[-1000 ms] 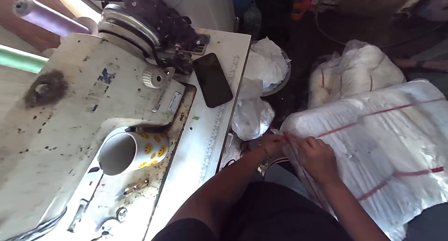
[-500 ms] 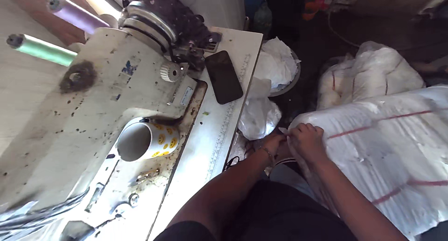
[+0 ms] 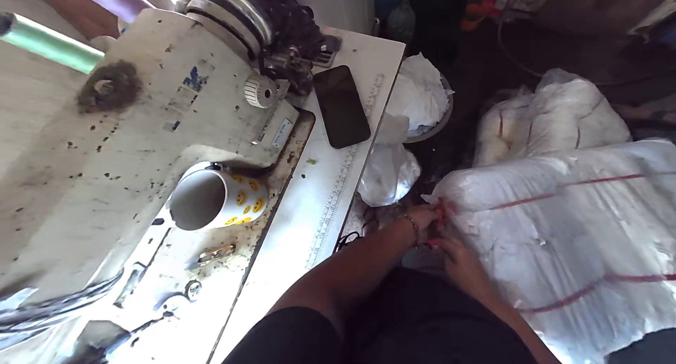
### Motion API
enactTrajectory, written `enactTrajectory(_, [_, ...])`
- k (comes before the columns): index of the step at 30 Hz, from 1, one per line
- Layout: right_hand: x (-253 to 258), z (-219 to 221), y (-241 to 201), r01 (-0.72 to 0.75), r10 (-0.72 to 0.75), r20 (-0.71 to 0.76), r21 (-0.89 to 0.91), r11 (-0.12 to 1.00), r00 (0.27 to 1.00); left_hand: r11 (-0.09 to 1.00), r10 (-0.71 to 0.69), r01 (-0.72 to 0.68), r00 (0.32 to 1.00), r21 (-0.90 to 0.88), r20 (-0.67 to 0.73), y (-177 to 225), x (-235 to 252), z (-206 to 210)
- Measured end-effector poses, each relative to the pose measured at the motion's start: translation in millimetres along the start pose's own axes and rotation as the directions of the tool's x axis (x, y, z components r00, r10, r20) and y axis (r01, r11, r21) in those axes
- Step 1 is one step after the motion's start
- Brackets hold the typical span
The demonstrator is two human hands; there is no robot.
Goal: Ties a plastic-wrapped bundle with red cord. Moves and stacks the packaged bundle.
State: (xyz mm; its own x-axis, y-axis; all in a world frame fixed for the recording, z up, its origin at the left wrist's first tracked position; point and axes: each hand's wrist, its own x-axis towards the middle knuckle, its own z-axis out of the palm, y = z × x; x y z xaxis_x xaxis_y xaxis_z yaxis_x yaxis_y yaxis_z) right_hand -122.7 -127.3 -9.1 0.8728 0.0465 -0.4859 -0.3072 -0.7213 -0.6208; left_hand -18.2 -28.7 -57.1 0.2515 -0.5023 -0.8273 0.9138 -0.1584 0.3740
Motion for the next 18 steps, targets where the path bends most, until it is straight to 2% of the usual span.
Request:
enactTrajectory(2, [0.2, -5.9, 2.9, -0.102, 0.106, -0.065, 0.072, 0.992, 0.992, 0.995, 0.003, -0.001, 1.000, -0.104, 0.020, 2.2, -4.9, 0.4])
enactTrajectory(4, [-1.6, -16.4, -3.8, -0.184, 0.252, -0.204, 0.303, 0.935, 0.946, 0.980, -0.023, 0.030, 0.999, -0.198, 0.036, 4.7, -4.1, 0.8])
enactTrajectory(5, [-1.6, -22.5, -5.4, -0.197, 0.345, -0.240, 0.481, 0.854, 0.908, 0.971, -0.039, 0.048, 0.998, -0.233, 0.044, 4.8, -2.8, 1.0])
enactTrajectory(7, [2.9, -35.9, -5.9, -0.101, 0.502, -0.234, 0.827, 0.553, 0.832, 0.966, -0.051, 0.062, 0.997, -0.251, 0.050, 3.9, -0.2, 1.7])
enactTrajectory(8, [5.8, -42.7, -4.8, -0.030, 0.543, -0.206, 0.919, 0.394, 0.814, 0.963, -0.052, 0.062, 0.998, -0.262, 0.047, 4.0, 0.2, 2.7])
enactTrajectory(10, [8.7, -52.1, 0.2, 0.054, 0.565, -0.154, 0.980, 0.190, 0.811, 0.957, -0.047, 0.058, 0.998, -0.286, 0.044, 3.1, 1.9, 5.5])
enactTrajectory(13, [12.9, -53.9, 3.0, 0.093, 0.583, -0.138, 0.990, 0.105, 0.801, 0.925, -0.084, 0.098, 0.995, -0.366, 0.055, 3.1, 5.4, 4.5])
enactTrajectory(16, [14.7, -53.3, 3.0, 0.104, 0.589, -0.137, 0.991, 0.090, 0.796, 0.896, -0.132, 0.145, 0.989, -0.421, 0.060, 3.0, 6.7, 1.7])
enactTrajectory(18, [13.9, -53.1, 5.3, 0.109, 0.571, -0.157, 0.987, 0.118, 0.806, 0.895, -0.133, 0.145, 0.989, -0.422, 0.057, 1.1, 8.1, -0.8])
